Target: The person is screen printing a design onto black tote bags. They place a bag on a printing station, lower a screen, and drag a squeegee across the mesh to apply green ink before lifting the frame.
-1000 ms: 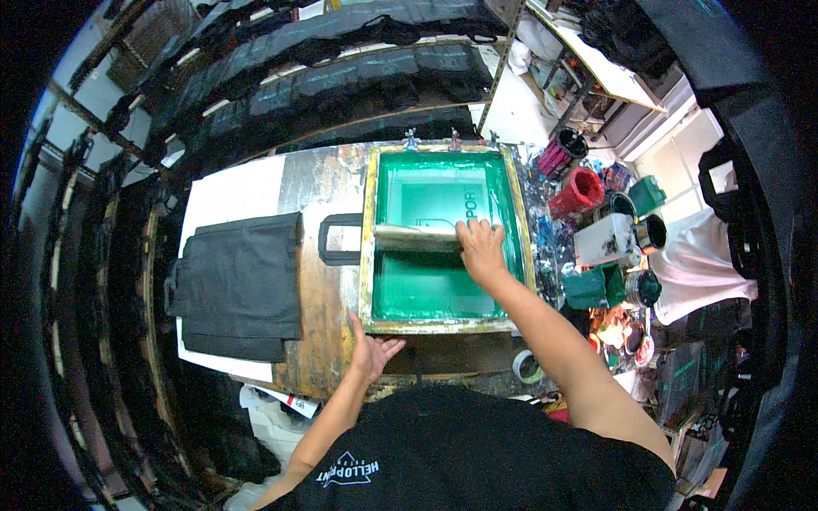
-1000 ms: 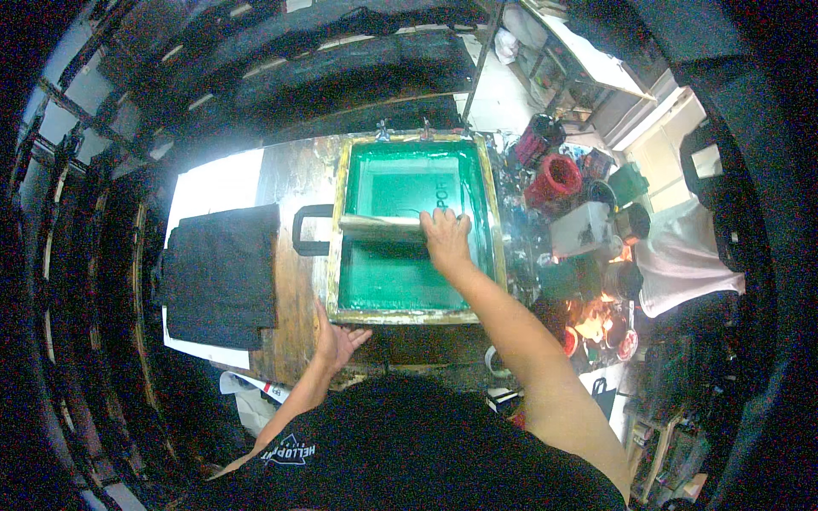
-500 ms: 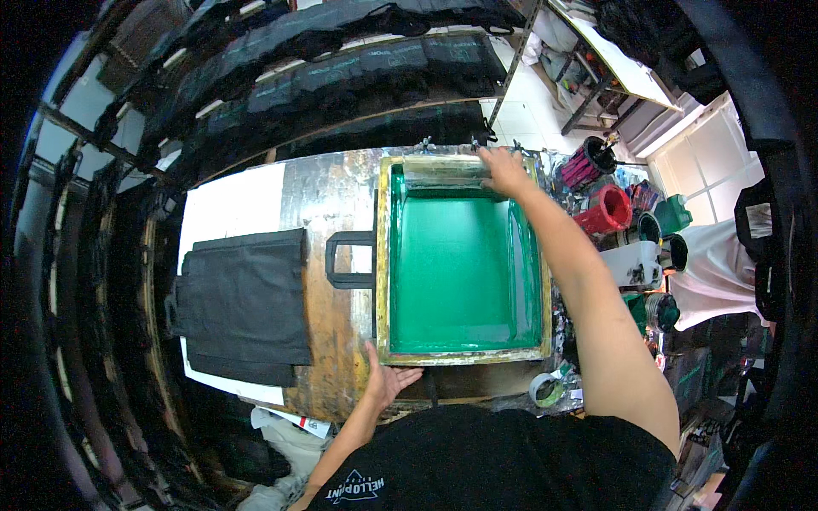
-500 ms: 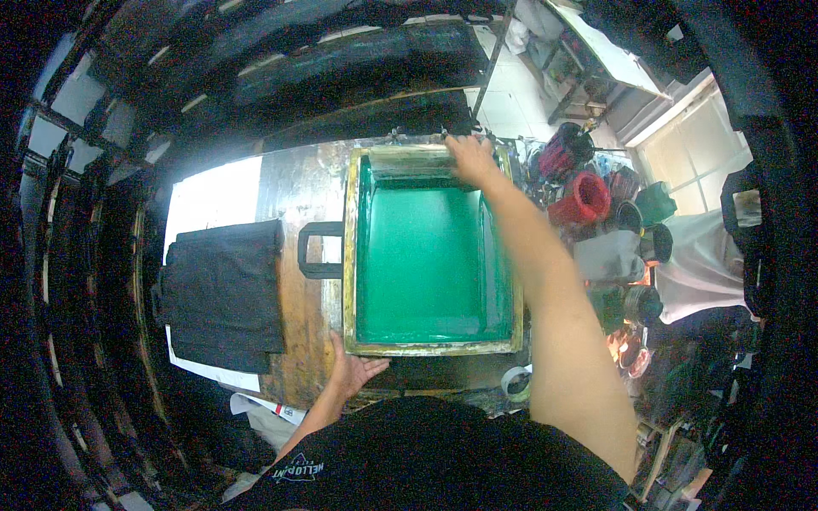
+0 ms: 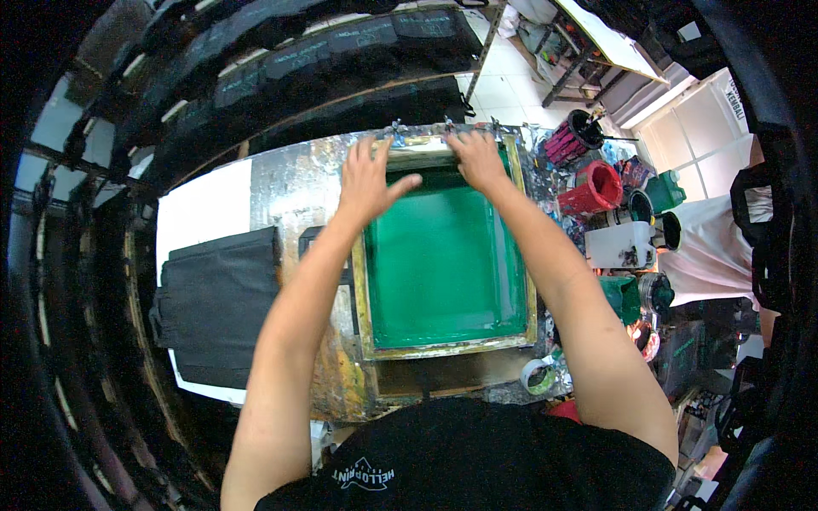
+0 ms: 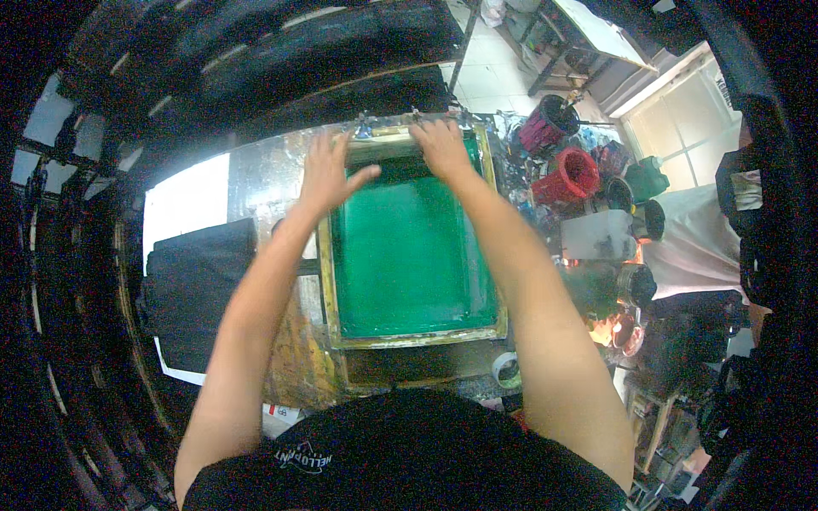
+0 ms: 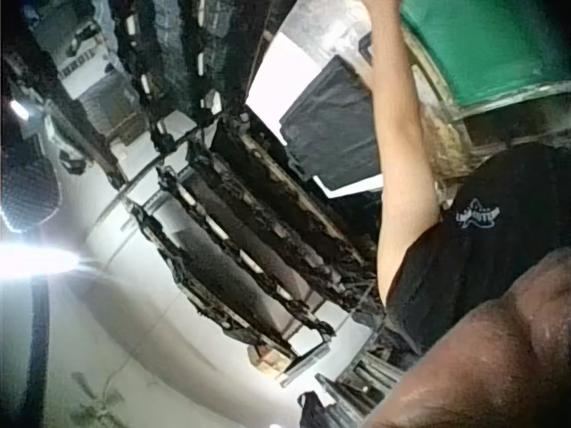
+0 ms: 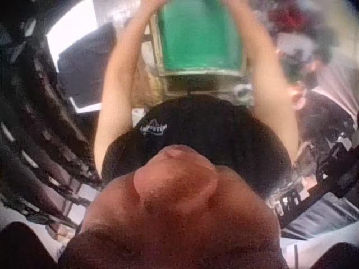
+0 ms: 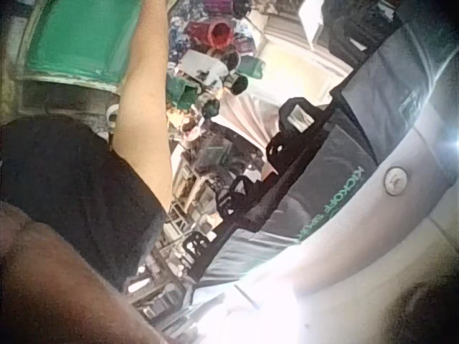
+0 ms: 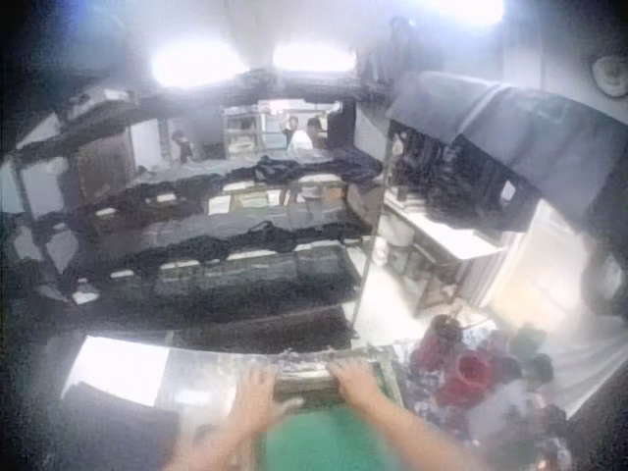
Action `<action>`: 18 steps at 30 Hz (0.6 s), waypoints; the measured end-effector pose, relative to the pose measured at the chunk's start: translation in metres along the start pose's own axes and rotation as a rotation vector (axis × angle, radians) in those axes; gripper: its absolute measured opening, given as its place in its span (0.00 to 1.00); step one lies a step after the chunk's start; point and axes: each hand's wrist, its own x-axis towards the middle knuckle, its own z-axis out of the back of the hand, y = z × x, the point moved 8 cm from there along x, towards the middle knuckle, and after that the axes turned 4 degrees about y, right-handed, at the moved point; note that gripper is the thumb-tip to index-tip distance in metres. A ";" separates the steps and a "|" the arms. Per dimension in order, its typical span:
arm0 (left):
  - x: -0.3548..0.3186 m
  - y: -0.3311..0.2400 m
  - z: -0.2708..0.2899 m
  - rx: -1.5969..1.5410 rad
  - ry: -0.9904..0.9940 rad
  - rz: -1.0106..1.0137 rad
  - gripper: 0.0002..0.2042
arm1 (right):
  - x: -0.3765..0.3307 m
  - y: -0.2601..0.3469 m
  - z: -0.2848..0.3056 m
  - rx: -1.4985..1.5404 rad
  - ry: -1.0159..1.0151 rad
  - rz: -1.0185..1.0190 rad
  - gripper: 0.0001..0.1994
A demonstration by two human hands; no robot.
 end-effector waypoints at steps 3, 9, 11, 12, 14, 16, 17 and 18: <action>0.042 0.013 -0.053 0.220 0.348 -0.047 0.41 | 0.007 -0.020 0.006 0.047 0.232 -0.022 0.21; 0.038 0.024 -0.084 0.236 0.378 -0.023 0.44 | -0.010 -0.031 -0.015 0.017 0.217 -0.098 0.14; 0.043 0.019 -0.078 0.238 0.306 -0.042 0.44 | -0.011 -0.037 -0.015 0.050 0.232 -0.110 0.14; 0.038 0.016 -0.080 0.220 0.345 -0.029 0.44 | -0.016 -0.037 -0.015 0.038 0.249 -0.120 0.14; 0.027 0.013 -0.075 0.200 0.381 -0.010 0.43 | -0.020 -0.026 -0.004 -0.002 0.330 -0.156 0.15; 0.009 0.007 -0.070 0.181 0.387 -0.010 0.40 | -0.034 -0.016 0.002 0.067 0.244 -0.119 0.15; 0.000 0.005 -0.070 0.182 0.374 -0.018 0.41 | -0.042 -0.011 0.005 0.101 0.204 -0.102 0.15; -0.009 0.003 -0.070 0.182 0.362 -0.024 0.41 | -0.050 -0.010 -0.001 0.071 0.281 -0.128 0.16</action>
